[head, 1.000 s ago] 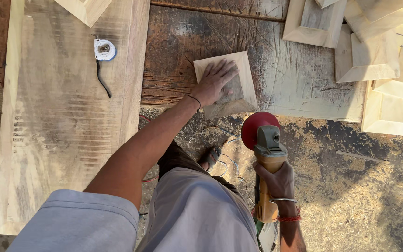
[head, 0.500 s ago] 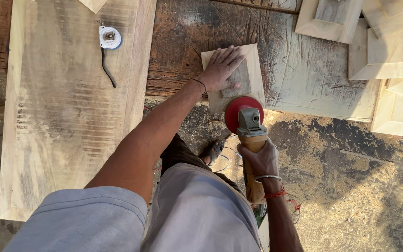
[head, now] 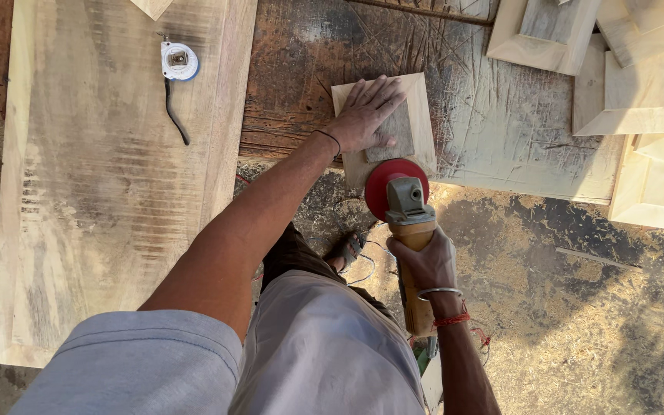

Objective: The person sands square wooden cabinet door panels one at a time on a workbench, holding each panel steady with one hand while running an angle grinder sander over its face, then sets the sanded panel aside and picks up the next panel.

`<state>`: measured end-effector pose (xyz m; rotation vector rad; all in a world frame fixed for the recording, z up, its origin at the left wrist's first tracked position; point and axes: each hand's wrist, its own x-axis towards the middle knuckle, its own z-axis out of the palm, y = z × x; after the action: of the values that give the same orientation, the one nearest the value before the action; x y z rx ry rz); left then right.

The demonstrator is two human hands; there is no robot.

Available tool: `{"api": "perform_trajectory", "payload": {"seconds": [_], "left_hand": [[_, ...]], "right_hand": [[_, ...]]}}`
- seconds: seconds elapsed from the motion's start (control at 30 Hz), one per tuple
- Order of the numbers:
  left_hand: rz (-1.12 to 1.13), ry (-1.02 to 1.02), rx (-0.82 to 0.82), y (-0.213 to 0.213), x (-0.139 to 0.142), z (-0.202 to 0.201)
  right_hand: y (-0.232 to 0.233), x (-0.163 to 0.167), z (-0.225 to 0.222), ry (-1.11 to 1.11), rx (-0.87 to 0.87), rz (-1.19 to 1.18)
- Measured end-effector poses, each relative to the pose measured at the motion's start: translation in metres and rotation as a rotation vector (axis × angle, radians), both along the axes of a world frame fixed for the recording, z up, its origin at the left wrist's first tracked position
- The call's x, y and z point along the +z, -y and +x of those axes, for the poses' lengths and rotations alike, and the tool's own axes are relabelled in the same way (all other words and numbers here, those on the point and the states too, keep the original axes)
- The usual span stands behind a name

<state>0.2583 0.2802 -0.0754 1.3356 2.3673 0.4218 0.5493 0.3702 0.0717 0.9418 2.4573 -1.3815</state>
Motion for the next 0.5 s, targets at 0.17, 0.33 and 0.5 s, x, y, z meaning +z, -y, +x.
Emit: {"api": "perform_trajectory", "payload": {"seconds": [0.17,0.33,0.5], "left_hand": [[-0.004,0.009,0.000,-0.001,0.000,0.001],[0.026,0.010,0.002,0.001,0.002,0.001],[0.013,0.002,0.008,0.001,0.003,0.001]], "right_hand": [[-0.022,0.003,0.001,0.013,-0.088,-0.033],[-0.008,0.000,0.000,0.011,0.008,0.042],[-0.006,-0.001,0.000,-0.009,0.011,0.027]]}}
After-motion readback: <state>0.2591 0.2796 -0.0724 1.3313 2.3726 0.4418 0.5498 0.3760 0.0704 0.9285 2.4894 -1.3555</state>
